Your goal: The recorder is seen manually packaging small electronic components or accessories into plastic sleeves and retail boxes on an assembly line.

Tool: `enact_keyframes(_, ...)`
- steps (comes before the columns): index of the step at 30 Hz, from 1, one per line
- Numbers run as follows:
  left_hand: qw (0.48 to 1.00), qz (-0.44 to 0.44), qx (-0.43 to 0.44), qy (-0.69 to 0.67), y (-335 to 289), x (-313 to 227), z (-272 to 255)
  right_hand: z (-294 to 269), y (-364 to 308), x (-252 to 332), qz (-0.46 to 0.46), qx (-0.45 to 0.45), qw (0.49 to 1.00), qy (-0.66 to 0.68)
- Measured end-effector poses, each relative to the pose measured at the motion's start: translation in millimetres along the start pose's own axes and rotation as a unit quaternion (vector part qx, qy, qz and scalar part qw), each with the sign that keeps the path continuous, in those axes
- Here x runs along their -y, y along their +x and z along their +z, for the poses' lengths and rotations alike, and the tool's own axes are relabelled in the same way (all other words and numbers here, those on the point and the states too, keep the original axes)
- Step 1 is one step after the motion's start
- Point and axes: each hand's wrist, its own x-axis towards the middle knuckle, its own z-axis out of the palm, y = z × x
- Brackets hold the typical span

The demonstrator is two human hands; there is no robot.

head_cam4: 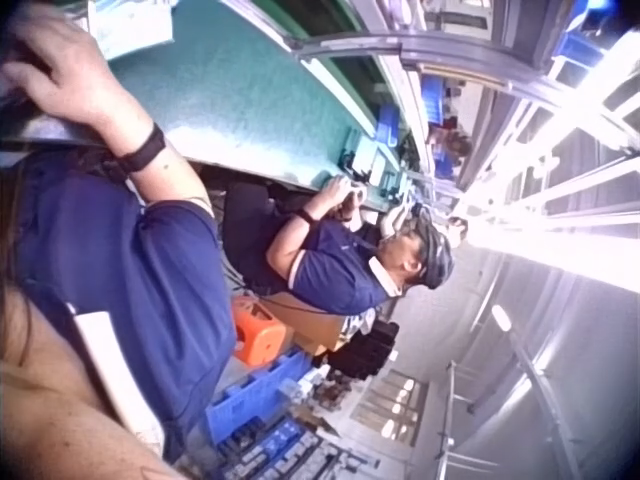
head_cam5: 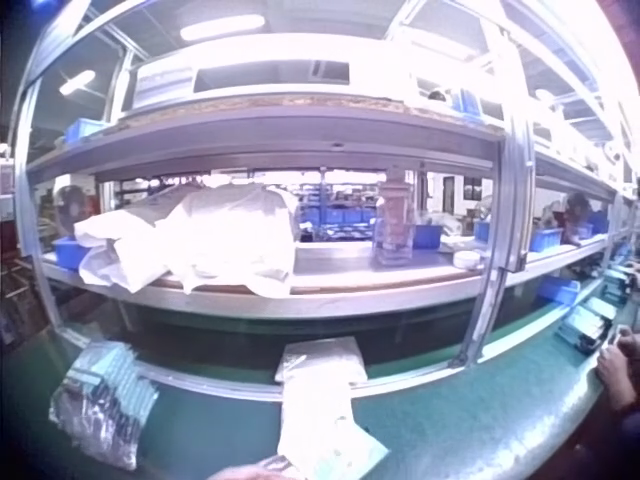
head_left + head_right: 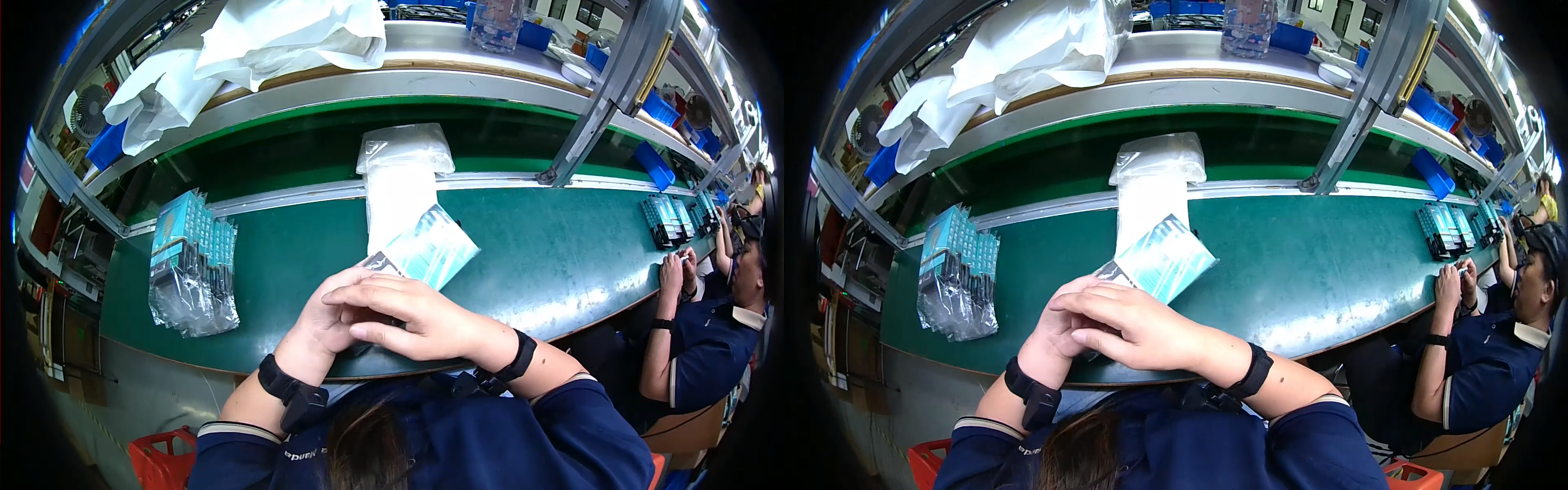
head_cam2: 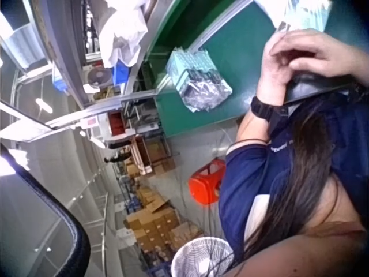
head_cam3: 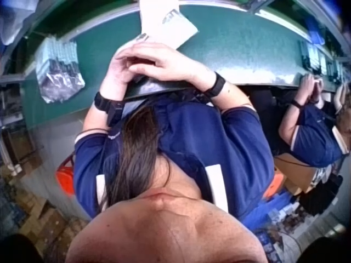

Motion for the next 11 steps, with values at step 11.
enact_keyframes(11, 0.748, 0.538, -0.242, 0.304, -126, -99, 5, -60, -49, -24, 0.211, -0.345, 0.915, 0.008)
